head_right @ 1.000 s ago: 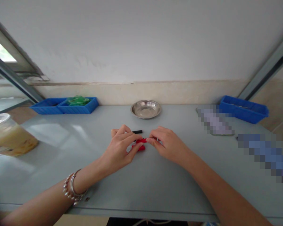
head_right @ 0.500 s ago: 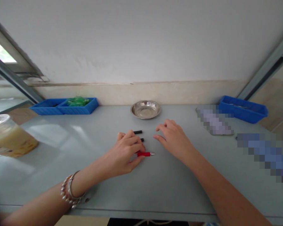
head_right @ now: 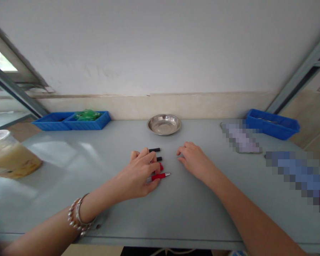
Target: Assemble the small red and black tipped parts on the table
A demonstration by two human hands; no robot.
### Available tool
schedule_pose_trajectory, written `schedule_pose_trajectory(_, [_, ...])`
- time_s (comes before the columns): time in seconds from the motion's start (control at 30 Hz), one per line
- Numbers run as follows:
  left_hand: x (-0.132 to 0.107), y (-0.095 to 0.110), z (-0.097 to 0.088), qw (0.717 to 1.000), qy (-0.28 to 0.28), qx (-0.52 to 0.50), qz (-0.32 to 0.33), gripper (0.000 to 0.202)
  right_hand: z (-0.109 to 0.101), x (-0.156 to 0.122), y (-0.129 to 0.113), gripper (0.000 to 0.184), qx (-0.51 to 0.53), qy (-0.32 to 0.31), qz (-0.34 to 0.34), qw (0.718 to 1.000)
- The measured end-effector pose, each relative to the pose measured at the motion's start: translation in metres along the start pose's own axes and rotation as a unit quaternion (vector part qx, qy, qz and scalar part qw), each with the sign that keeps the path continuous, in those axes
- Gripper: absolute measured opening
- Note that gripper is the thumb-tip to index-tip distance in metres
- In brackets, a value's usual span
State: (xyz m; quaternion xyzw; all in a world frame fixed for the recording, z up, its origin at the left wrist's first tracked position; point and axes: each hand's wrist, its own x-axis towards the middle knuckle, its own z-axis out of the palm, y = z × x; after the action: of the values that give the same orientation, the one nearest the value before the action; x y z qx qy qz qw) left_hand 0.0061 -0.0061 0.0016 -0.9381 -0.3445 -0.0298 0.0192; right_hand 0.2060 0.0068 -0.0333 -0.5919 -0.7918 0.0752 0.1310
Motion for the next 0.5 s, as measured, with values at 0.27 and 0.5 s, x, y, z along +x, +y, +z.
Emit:
schedule_pose_trajectory(0.27, [-0.0002, -0.0006, 0.0017, 1.000, 0.016, -0.002, -0.003, 0.025, -0.0036, -0.0021, 0.0013, 0.013, 0.032, -0.008, -0.003, 0.999])
schedule_pose_trajectory(0.5, [0.0053, -0.0098, 0.0059, 0.998, 0.029, 0.000, -0.049, 0.023, -0.0092, -0.0041, -0.0017, 0.013, 0.037, -0.046, 0.004, 0.998])
